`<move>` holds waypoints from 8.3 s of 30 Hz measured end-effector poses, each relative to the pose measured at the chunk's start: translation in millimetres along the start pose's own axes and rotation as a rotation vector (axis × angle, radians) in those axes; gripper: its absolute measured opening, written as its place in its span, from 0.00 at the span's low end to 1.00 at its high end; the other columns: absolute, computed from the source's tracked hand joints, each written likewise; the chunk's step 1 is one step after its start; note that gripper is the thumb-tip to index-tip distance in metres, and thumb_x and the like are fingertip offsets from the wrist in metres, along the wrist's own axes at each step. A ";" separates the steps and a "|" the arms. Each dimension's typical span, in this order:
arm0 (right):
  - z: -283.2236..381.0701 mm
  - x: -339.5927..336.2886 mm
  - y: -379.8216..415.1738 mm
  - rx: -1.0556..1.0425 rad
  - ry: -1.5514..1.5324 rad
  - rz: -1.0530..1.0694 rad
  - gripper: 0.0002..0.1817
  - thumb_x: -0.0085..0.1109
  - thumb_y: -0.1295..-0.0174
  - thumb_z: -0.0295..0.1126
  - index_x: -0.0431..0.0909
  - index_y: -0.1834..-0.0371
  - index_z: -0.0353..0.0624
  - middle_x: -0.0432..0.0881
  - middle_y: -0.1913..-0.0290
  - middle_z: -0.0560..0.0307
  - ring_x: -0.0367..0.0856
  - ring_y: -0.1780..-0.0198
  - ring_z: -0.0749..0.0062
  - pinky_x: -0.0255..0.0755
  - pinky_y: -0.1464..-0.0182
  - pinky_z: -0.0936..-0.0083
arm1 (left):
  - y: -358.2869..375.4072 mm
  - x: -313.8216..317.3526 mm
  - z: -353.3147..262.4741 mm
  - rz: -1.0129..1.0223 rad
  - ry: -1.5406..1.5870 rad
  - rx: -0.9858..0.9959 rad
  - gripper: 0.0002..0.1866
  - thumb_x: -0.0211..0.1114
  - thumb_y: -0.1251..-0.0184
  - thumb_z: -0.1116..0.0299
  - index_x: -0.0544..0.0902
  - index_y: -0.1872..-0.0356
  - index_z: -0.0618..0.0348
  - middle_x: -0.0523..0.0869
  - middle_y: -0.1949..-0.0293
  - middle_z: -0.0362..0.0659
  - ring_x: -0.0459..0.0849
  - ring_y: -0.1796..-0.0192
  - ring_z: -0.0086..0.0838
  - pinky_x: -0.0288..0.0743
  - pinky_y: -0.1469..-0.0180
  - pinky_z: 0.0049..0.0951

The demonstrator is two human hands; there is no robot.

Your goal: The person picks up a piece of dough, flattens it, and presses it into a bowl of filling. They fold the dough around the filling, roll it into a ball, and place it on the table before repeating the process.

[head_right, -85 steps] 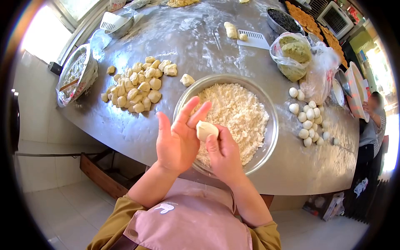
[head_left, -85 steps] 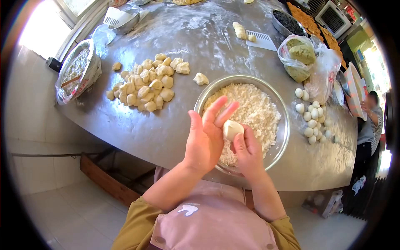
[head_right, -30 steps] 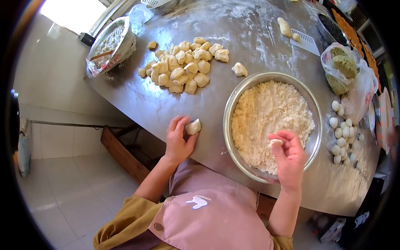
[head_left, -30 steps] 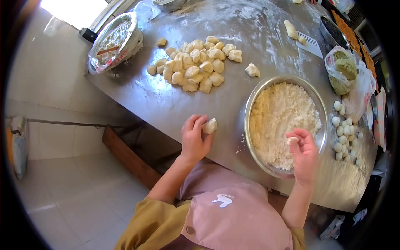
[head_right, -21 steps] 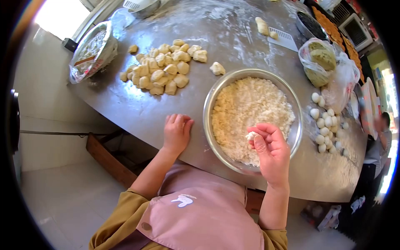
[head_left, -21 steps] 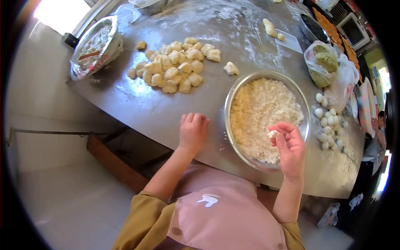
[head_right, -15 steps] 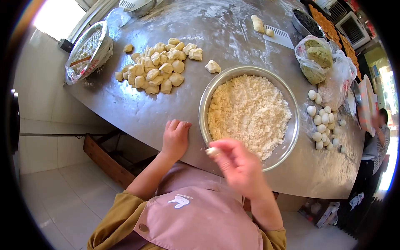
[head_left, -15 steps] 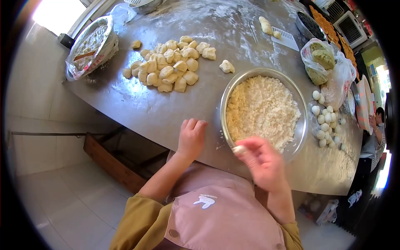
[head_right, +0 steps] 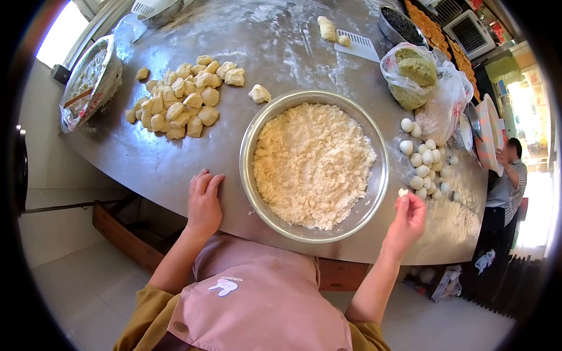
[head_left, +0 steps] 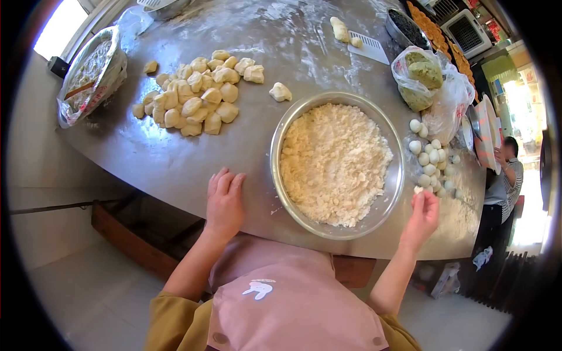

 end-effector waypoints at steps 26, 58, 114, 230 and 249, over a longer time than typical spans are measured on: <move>70.4 200.8 84.7 -0.791 0.739 0.929 0.21 0.57 0.38 0.30 0.71 0.42 0.35 0.71 0.41 0.40 0.71 0.42 0.47 0.70 0.41 0.60 | 19.8 -31.3 15.3 0.270 0.063 -0.226 0.13 0.63 0.37 0.70 0.76 0.55 0.66 0.79 0.54 0.52 0.77 0.51 0.43 0.73 0.50 0.39; 99.1 159.2 49.6 -0.427 0.272 0.942 0.11 0.62 0.43 0.26 0.81 0.56 0.41 0.81 0.63 0.48 0.81 0.64 0.56 0.74 0.62 0.68 | -66.8 54.6 -155.6 0.392 1.971 -1.193 0.19 0.42 0.21 0.55 0.70 0.46 0.59 0.75 0.52 0.42 0.76 0.53 0.28 0.73 0.43 0.34; 100.1 144.7 65.2 -0.715 -0.004 0.648 0.30 0.27 0.27 0.56 0.75 0.54 0.42 0.84 0.51 0.53 0.61 0.29 0.39 0.45 0.28 0.50 | -64.2 11.4 -172.2 0.676 2.126 -0.851 0.23 0.49 0.25 0.71 0.61 0.31 0.53 0.74 0.42 0.42 0.78 0.46 0.25 0.74 0.47 0.26; 110.9 150.4 89.7 -0.258 -0.331 0.810 0.25 0.44 0.28 0.48 0.67 0.46 0.35 0.79 0.55 0.47 0.81 0.55 0.63 0.75 0.55 0.71 | -97.9 -29.6 -155.2 0.059 1.594 0.132 0.25 0.48 0.23 0.53 0.83 0.65 0.66 0.86 0.67 0.45 0.83 0.54 0.31 0.57 0.29 0.51; 95.3 150.1 90.7 0.136 -0.433 0.923 0.36 0.36 0.32 0.64 0.72 0.48 0.37 0.80 0.58 0.53 0.81 0.61 0.69 0.75 0.61 0.74 | -91.4 -33.9 -166.5 -0.036 1.710 -0.026 0.44 0.48 0.33 0.34 0.61 0.32 0.67 0.69 0.36 0.50 0.75 0.40 0.41 0.60 0.31 0.44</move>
Point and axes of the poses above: each hand's wrist, its own y-axis away from the middle knuckle, its own x-axis out of the palm, z = x × y, the point moved 6 cm from there along -y, towards the middle knuckle
